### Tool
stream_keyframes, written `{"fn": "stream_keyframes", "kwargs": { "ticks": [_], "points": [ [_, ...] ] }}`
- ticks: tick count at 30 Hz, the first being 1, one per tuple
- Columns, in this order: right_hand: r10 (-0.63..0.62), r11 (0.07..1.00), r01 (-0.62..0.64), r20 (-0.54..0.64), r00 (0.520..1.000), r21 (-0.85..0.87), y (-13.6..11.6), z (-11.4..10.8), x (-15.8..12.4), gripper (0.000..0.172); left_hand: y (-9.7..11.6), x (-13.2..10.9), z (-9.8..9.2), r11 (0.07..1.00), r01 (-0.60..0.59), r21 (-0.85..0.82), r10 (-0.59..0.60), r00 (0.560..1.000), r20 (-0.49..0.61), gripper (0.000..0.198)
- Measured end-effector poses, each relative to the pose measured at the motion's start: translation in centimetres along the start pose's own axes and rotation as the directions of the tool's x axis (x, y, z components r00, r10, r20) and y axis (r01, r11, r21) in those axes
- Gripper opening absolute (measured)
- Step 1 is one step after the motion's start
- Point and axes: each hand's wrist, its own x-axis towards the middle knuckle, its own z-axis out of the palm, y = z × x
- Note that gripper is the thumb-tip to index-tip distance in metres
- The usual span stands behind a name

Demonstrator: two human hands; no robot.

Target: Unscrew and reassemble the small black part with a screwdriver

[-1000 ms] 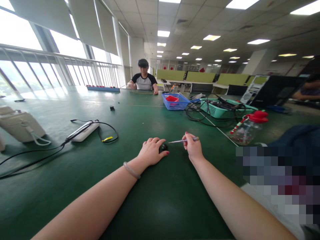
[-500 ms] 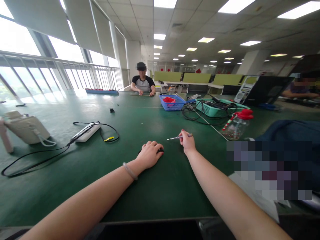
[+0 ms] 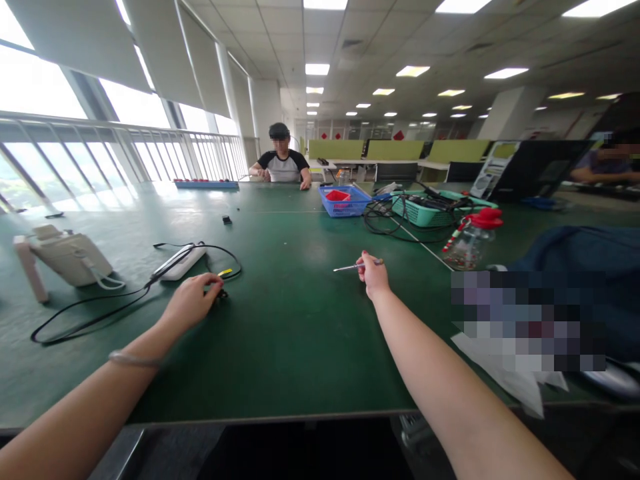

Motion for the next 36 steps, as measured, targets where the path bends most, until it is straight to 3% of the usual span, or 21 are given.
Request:
{"fn": "stream_keyframes", "kwargs": {
  "ticks": [3,6,10,16,22,27,32,34,36],
  "points": [
    [0.001,0.999,-0.002,0.012,1.000,0.046,0.0,-0.2,0.1,0.039,-1.7,0.1,-0.6,0.993,0.108,-0.052,-0.109,0.994,-0.011,0.039],
    [0.008,0.997,-0.010,0.026,1.000,0.080,0.1,-0.5,0.2,0.040,-2.4,0.2,-0.5,0.991,0.064,-0.116,-0.066,0.998,-0.012,0.047],
    [0.020,0.994,-0.025,0.053,0.998,0.106,0.2,-0.6,0.3,0.038,-3.2,0.5,0.1,0.999,-0.018,-0.041,0.015,0.997,-0.069,0.054],
    [0.039,0.992,-0.049,0.084,0.996,0.115,0.0,-0.7,0.2,0.035,-4.3,1.0,1.5,0.998,-0.068,-0.012,0.069,0.992,0.101,0.050],
    [0.069,0.991,-0.084,0.142,0.988,0.104,-0.5,-0.8,-0.2,0.036,-4.6,0.8,0.4,0.984,0.049,-0.170,-0.044,0.999,0.030,0.043],
    [0.102,0.987,-0.124,0.200,0.974,0.099,-0.8,-1.0,-0.4,0.036,-5.6,0.2,-0.9,0.817,0.165,-0.553,-0.259,0.961,-0.095,0.049],
    [0.128,0.984,-0.152,0.216,0.968,0.096,-0.8,-1.1,-0.4,0.036,-7.0,0.1,-0.3,0.563,0.162,-0.810,-0.369,0.926,-0.072,0.047],
    [0.133,0.983,-0.157,0.218,0.967,0.094,-0.8,-1.1,-0.4,0.036,-7.2,0.2,-0.1,0.558,0.146,-0.817,-0.354,0.932,-0.076,0.048],
    [0.135,0.983,-0.158,0.221,0.966,0.090,-0.8,-1.0,-0.4,0.036,-7.1,0.2,-0.3,0.626,0.139,-0.768,-0.323,0.942,-0.093,0.050]
  ]
}}
